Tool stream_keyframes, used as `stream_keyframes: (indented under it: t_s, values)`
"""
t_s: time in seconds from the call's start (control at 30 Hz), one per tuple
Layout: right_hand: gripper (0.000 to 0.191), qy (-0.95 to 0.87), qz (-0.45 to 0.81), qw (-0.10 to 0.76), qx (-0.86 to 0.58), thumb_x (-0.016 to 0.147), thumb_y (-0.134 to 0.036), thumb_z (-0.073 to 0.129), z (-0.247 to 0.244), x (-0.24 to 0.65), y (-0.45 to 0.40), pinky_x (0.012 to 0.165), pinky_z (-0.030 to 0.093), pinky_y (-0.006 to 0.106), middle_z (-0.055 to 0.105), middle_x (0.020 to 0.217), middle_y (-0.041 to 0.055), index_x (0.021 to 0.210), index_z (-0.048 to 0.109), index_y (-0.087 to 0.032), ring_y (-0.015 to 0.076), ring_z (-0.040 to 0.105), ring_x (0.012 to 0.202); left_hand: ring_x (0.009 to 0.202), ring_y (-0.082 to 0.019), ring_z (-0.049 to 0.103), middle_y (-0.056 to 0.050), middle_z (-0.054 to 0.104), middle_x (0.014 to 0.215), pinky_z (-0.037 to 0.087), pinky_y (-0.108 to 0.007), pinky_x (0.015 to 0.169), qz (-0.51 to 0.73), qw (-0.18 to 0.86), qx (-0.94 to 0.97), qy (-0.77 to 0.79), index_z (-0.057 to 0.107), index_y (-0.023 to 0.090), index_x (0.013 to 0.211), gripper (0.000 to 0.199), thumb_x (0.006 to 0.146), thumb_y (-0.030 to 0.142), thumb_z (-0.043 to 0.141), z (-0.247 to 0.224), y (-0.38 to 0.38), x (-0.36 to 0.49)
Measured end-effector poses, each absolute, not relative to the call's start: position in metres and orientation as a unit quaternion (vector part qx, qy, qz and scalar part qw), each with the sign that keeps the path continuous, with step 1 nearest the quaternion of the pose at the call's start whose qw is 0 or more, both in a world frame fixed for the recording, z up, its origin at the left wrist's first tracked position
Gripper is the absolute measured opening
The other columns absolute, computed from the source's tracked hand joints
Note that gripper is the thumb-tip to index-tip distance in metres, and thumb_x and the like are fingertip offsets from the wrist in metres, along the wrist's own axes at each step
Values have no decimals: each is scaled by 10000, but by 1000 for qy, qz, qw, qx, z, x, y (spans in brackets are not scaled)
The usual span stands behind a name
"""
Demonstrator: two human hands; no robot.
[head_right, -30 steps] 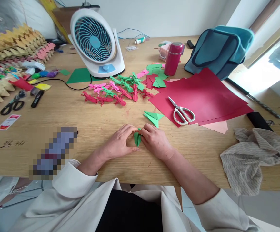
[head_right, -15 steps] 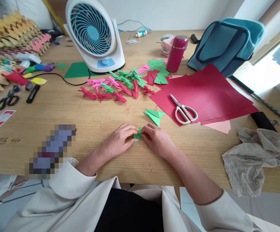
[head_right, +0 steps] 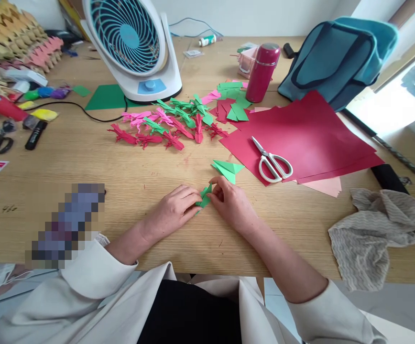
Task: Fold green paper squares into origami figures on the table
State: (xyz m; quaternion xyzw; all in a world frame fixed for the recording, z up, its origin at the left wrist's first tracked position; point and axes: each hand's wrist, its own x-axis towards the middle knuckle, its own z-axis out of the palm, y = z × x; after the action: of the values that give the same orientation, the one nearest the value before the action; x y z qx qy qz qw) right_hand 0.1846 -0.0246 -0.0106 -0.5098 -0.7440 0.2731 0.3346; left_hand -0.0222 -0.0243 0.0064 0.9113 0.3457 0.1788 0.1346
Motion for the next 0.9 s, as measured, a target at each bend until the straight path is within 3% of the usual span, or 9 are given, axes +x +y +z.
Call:
stream_keyframes:
  t_s: [0.4, 0.7, 0.9]
  values:
    - [305, -739, 247, 352, -518, 856, -174, 595, -13, 180, -21, 614, 472, 281, 630, 759, -9, 1157, 560, -214, 142, 563, 611, 1071, -216, 588, -87, 646, 1086, 500, -371, 952, 125, 7, 946, 300, 581, 164, 1269, 312, 992, 147, 440, 3, -30, -29]
    - [97, -749, 233, 346, -516, 869, -149, 581, -11, 180, -22, 606, 457, 264, 628, 822, 18, 933, 619, -211, 134, 571, 645, 1061, -235, 570, -108, 631, 1094, 495, -378, 920, 81, -27, 949, 305, 524, 127, 1343, 375, 981, 120, 429, 2, -33, -26]
    - [142, -762, 214, 333, -513, 910, -160, 553, -12, 180, -22, 668, 479, 291, 630, 920, 48, 951, 679, -212, 151, 603, 719, 1099, -249, 554, -141, 618, 1147, 501, -402, 910, 73, -23, 948, 309, 517, 115, 1346, 376, 995, 114, 380, 3, -34, -24]
